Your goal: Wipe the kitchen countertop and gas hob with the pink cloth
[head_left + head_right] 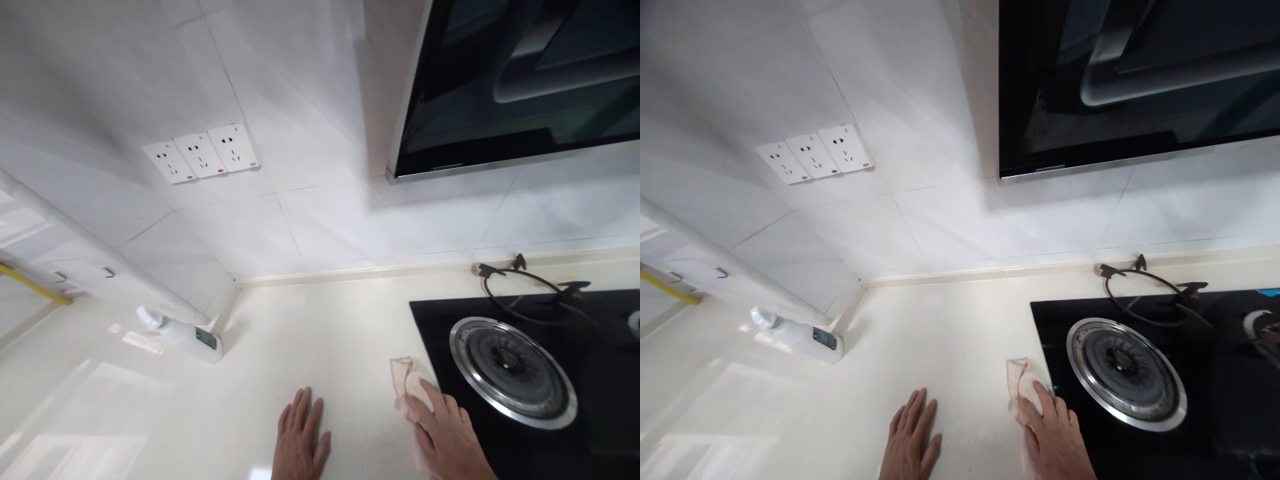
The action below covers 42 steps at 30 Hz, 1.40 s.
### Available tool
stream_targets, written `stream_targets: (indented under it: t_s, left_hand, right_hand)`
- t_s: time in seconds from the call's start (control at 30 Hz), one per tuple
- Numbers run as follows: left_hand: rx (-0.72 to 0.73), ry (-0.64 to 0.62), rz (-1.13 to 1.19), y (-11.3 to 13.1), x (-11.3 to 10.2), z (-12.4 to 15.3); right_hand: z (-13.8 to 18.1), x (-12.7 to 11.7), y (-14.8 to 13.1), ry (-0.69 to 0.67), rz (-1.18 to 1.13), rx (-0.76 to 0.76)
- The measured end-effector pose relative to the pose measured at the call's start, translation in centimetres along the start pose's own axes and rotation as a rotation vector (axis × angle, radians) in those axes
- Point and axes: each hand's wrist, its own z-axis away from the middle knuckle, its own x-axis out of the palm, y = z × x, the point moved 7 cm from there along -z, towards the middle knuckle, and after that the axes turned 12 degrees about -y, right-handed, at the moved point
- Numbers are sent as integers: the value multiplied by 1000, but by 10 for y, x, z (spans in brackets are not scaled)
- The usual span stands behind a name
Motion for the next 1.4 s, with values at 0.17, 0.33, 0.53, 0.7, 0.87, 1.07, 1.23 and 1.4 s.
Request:
stream_targets:
  t_s: [0.17,0.33,0.53,0.7,0.87,1.07,1.23,1.4]
  left_hand:
    - [8,3,-25,0,1,0]
    - [7,-6,-29,0,0,0]
    - [14,-17,-52,-1,5,1]
    - [32,-6,-78,-1,4,1]
    - [26,-30,-27,-1,3,0]
    - [3,-57,42,-1,3,0]
    - [0,-55,27,-1,1,1]
    - [4,-46,-1,-1,2,1]
  right_hand:
    - [-27,-17,-3,-36,-17,19]
    - [-99,-34,-14,-111,-42,66]
    - [-155,-28,-77,-192,-117,-1]
    - [-145,-20,-144,-236,-152,-260]
    - [-136,-13,-150,-264,-154,-393]
    - [-171,-17,-70,-217,-103,-174]
    - [-184,-36,9,-141,-23,97]
    - [-165,-46,31,-97,32,208]
